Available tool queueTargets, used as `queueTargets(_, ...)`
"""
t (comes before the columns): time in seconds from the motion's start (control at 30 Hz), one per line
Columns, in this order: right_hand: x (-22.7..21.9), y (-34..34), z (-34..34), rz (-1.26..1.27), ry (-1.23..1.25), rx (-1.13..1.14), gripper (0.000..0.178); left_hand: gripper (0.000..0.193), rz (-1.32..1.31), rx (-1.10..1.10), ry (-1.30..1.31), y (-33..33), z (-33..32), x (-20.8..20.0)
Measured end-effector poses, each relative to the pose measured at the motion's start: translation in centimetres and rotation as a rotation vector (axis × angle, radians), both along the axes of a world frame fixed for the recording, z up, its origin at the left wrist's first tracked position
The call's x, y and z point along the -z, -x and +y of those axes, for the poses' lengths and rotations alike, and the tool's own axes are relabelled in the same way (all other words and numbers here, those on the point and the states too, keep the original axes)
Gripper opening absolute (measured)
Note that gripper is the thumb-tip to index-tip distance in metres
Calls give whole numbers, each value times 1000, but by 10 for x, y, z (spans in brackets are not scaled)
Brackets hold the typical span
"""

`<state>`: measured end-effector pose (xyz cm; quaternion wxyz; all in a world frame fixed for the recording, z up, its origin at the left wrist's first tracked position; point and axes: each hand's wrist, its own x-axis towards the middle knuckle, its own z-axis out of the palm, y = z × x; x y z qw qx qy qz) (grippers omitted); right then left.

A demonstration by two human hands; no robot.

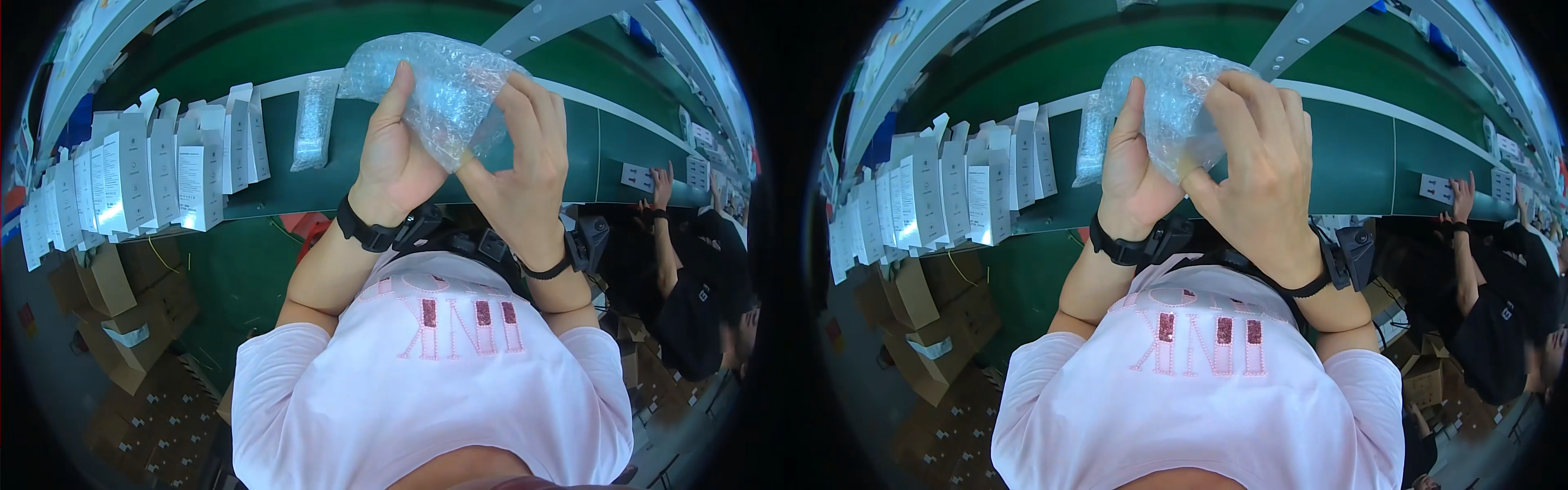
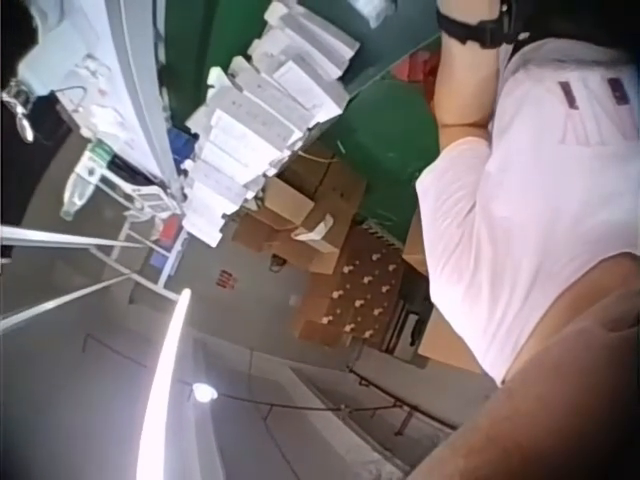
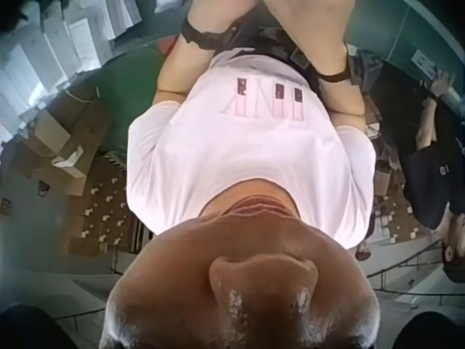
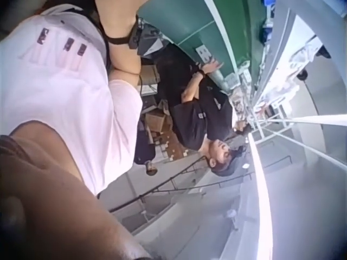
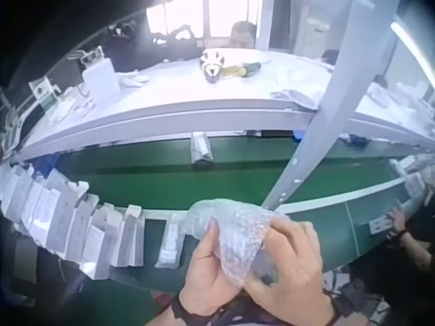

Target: Packing products wrapped in bubble wrap into individual boxes on an assembly line.

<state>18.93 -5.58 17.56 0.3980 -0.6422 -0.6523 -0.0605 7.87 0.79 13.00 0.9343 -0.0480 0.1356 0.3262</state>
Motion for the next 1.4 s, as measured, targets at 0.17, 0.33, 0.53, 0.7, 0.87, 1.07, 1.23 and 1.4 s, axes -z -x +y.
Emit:
queueTargets(0.17, -4, 8, 6, 47, -31, -63, 54, 47, -117, 23, -12, 6, -4, 4)
queueTargets(0.33, 0, 8, 20, 85, -2, -60, 52, 46, 57, -148, -117, 5, -9, -6)
queueTargets(0.53, 0, 7, 28, 120, 29, -116, 55, 46, 150, -191, -174, 9, -5, -15)
queueTargets(0.7, 23, -11, 24, 690, -269, -417, 107, 49, 85, -216, -128, 11, 7, -8)
queueTargets(0.87, 57, -31, 28, 390, 88, -428, 127, 52, 103, 105, -71, 6, -3, 16)
queueTargets(1.07, 83, -77, 5, 742, 336, -628, 55, 71, 153, 559, 1, -12, -34, 45)
queueTargets(1.23, 104, -168, -51, 1454, 241, -71, 41, 58, 1014, 756, -1333, 7, 59, 115)
queueTargets(1.4, 96, -167, -77, 1669, 265, -6, 43, 58, 1770, 854, -1593, -48, 83, 194)
